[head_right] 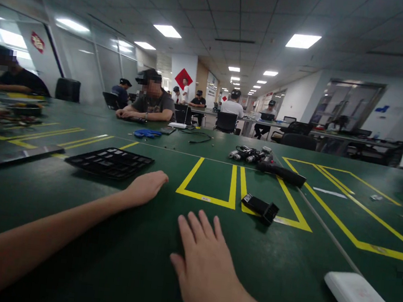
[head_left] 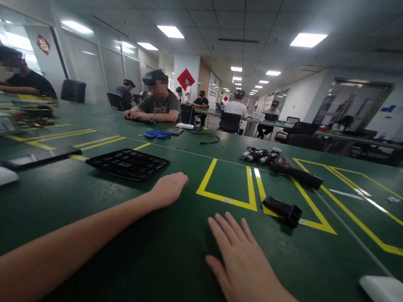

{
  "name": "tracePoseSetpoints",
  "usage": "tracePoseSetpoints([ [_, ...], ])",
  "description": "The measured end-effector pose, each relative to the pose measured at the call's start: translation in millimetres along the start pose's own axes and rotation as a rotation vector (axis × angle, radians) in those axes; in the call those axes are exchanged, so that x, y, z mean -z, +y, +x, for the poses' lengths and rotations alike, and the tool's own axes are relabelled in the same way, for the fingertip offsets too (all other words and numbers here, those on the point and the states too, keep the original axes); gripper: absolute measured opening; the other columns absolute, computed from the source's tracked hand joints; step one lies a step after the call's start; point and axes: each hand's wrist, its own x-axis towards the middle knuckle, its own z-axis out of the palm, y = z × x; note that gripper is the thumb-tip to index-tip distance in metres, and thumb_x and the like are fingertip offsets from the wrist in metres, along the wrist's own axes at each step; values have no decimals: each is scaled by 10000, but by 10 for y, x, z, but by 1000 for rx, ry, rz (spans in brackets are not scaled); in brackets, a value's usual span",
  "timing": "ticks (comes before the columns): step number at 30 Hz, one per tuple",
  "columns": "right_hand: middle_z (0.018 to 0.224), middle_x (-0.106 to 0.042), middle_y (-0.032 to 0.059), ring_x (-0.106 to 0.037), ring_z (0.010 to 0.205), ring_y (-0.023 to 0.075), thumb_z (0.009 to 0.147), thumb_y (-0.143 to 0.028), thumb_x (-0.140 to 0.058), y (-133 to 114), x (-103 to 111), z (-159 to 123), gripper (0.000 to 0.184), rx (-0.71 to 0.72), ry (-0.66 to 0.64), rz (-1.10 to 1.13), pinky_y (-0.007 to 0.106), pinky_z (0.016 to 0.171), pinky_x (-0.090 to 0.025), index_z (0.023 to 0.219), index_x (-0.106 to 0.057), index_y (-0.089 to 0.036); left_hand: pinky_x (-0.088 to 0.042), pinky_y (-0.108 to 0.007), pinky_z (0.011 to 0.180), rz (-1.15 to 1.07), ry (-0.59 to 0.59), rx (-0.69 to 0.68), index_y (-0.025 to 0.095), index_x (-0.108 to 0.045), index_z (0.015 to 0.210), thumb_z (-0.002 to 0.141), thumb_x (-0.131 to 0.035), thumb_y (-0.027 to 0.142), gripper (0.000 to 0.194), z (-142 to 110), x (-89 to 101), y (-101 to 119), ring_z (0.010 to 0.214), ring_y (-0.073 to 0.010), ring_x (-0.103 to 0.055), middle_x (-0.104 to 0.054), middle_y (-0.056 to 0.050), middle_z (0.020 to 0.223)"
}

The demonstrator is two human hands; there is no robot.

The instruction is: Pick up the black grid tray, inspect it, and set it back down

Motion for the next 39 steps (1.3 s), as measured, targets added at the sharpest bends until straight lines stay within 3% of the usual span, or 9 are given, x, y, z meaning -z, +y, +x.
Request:
tracePoseSetpoints([
  [3,1472,-224,51,-172,1350,271,876,-444,-282,-105,-24,-98,507,127,-149,83,546,1080,-137,1360,-287,-291,-429,-293,733,-49,-50,-12,166,-555,920,877,-344,220,221,9,-44,52,823,-183,-565,-582,-69,911],
  [6,1472,-228,58,-168,1351,262,883,-433,-276,-86,-1,-115,486,134,-147,103,537,1080,-137,1351,-298,-306,-439,-295,710,-57,-58,13,173,-556,939,880,-346,255,233,13,0,20,802,-178,-566,-551,-68,949],
  [13,1459,-262,77,-196,1342,280,880,-412,-301,-69,1,-92,477,138,-134,110,543,1079,-141,1340,-329,-288,-394,-372,884,-44,140,-79,131,-569,1034,874,-374,268,287,-243,164,311,997,-225,-517,-552,-118,1068],
  [17,1421,-347,79,-280,1309,300,869,-395,-342,-80,-23,-106,445,173,-74,106,561,1062,-199,1287,-417,-263,-312,-384,1004,-222,-75,-312,188,-457,1263,873,-380,428,464,-453,208,551,1212,-233,-398,-447,-99,1328],
  [21,1231,-562,53,-454,1185,245,881,-311,-321,55,79,-62,364,216,122,23,516,1057,-264,1158,-546,-240,-268,-406,1033,-271,-193,-329,209,-426,1307,872,-346,490,524,-497,217,587,1262,-247,-345,-390,-97,1386],
  [26,1307,-481,118,-389,1226,280,868,-350,-337,707,215,87,442,-173,437,-273,494,1035,-286,1241,-482,-162,-289,-396,1016,-271,-167,-298,222,-434,1293,885,-335,462,484,-464,232,560,1234,-241,-371,-411,-82,1361],
  [30,1282,-484,160,-381,1207,349,869,-375,-290,1225,161,137,470,-473,377,-410,592,954,-301,1225,-477,-132,-363,-370,923,-125,30,-165,158,-513,1174,887,-368,330,365,-310,258,444,1076,-234,-474,-499,-115,1202],
  [34,1166,-564,155,-453,1124,329,856,-389,-309,1355,104,152,471,-529,291,-362,523,881,-398,1205,-486,-127,-422,-364,784,12,-29,42,106,-553,1024,865,-416,332,309,-131,259,218,907,-247,-539,-549,-141,1015],
  [39,1161,-566,160,-441,1135,320,850,-386,-317,1312,114,162,483,-519,309,-330,478,876,-429,1212,-488,-115,-440,-334,708,-183,-130,97,146,-556,838,845,-442,268,167,-80,203,84,791,-214,-568,-593,-86,859],
])
